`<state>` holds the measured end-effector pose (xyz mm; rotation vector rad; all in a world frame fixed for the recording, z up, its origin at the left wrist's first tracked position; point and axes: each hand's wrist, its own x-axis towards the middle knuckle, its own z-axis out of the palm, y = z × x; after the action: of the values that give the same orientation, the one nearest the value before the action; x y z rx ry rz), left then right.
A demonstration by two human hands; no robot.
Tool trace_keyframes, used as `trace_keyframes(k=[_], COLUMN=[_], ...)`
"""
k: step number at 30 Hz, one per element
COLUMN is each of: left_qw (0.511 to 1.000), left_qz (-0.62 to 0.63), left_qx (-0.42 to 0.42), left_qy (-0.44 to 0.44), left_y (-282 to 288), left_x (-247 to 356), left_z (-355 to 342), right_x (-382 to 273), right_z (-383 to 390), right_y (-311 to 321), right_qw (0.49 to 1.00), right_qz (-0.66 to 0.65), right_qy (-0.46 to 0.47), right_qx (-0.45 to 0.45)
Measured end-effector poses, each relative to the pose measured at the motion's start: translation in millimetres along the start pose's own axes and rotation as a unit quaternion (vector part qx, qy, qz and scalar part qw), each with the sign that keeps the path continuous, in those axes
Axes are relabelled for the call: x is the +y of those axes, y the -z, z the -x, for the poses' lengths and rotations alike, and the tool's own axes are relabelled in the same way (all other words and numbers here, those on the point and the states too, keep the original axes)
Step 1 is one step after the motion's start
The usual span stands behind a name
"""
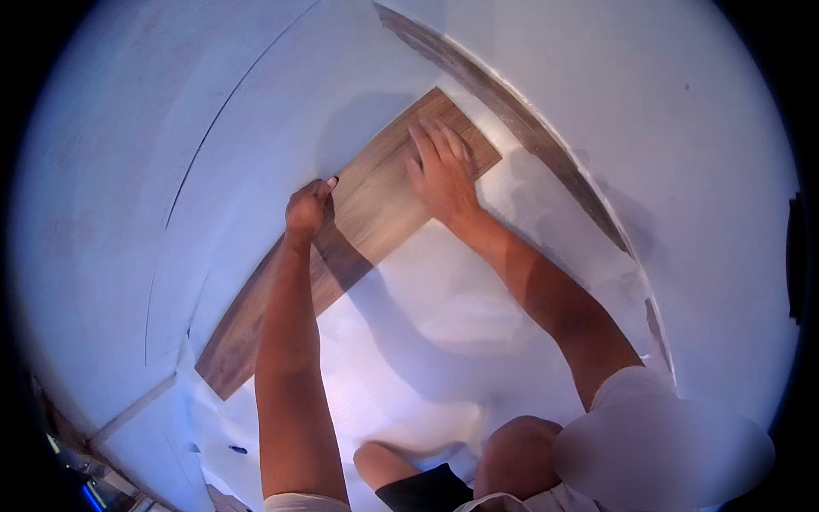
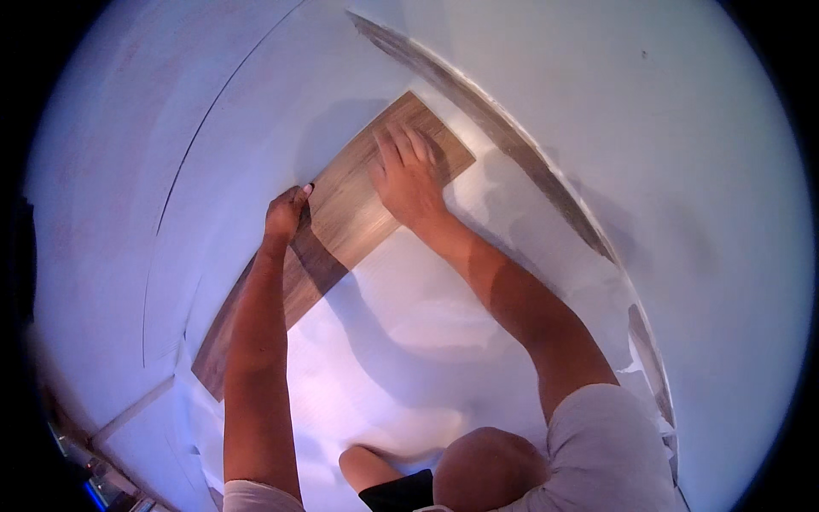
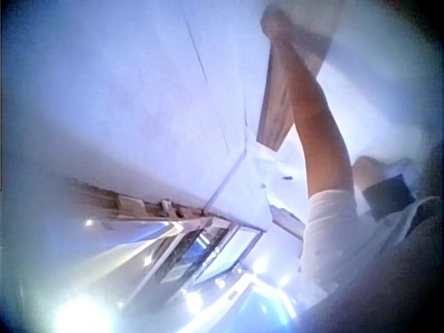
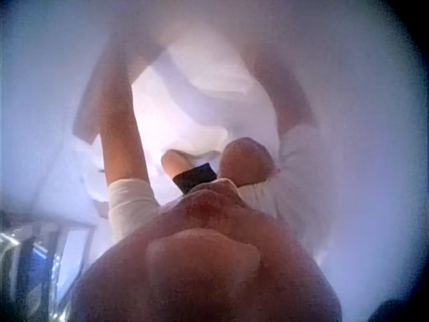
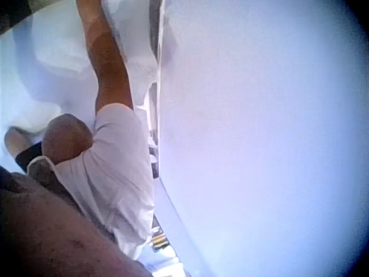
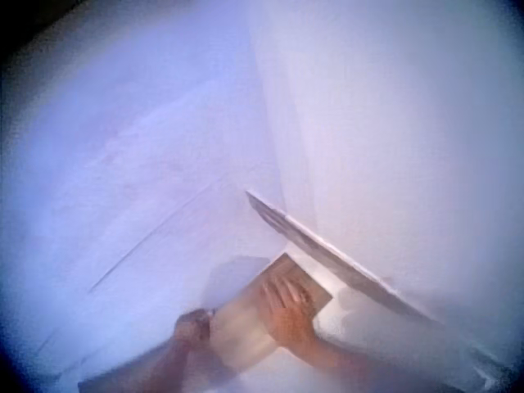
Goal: The person kneels on the floor and uses a utility knife to cut a large white underlayment sheet. They then place a wooden laminate plank onto the underlayment, align it, and press it down. The person repeats the process of cutting the underlayment and positioning planks.
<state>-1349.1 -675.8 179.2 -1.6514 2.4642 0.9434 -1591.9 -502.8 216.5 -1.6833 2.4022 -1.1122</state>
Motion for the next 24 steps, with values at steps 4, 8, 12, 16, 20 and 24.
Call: trace_keyframes(k=[4,8,12,16,20,24], left_qw=[0.998,0.987,0.991,0.980,0.991,0.997], left_qz=[0.062,0.140,0.130,0.177,0.122,0.082], left_qx=[-0.024,-0.079,-0.040,-0.048,-0.011,0.003], left_qy=[-0.016,0.031,0.019,0.073,0.055,0.003], left_y=[-10.3,-0.4,-7.4,5.8,25.0,31.9], left_x=[3.7,-12.6,1.8,-11.5,10.8,-1.2], left_z=[-17.7,-29.2,-25.5,-34.4,-28.2,-36.2], right_x=[57.5,67.8,88.5,93.3,91.1,88.1], right_z=[81.4,101.9,119.8,131.6,132.0,141.1], right_y=[39.8,43.4,32.7,24.9,33.0,44.5], right_qw=[0.992,0.985,0.984,0.981,0.974,0.976], right_qz=[0.091,0.126,0.132,0.138,0.170,0.155], right_qy=[-0.003,-0.012,-0.021,-0.004,0.015,0.028], right_qx=[-0.084,-0.119,-0.115,-0.133,-0.146,-0.148])
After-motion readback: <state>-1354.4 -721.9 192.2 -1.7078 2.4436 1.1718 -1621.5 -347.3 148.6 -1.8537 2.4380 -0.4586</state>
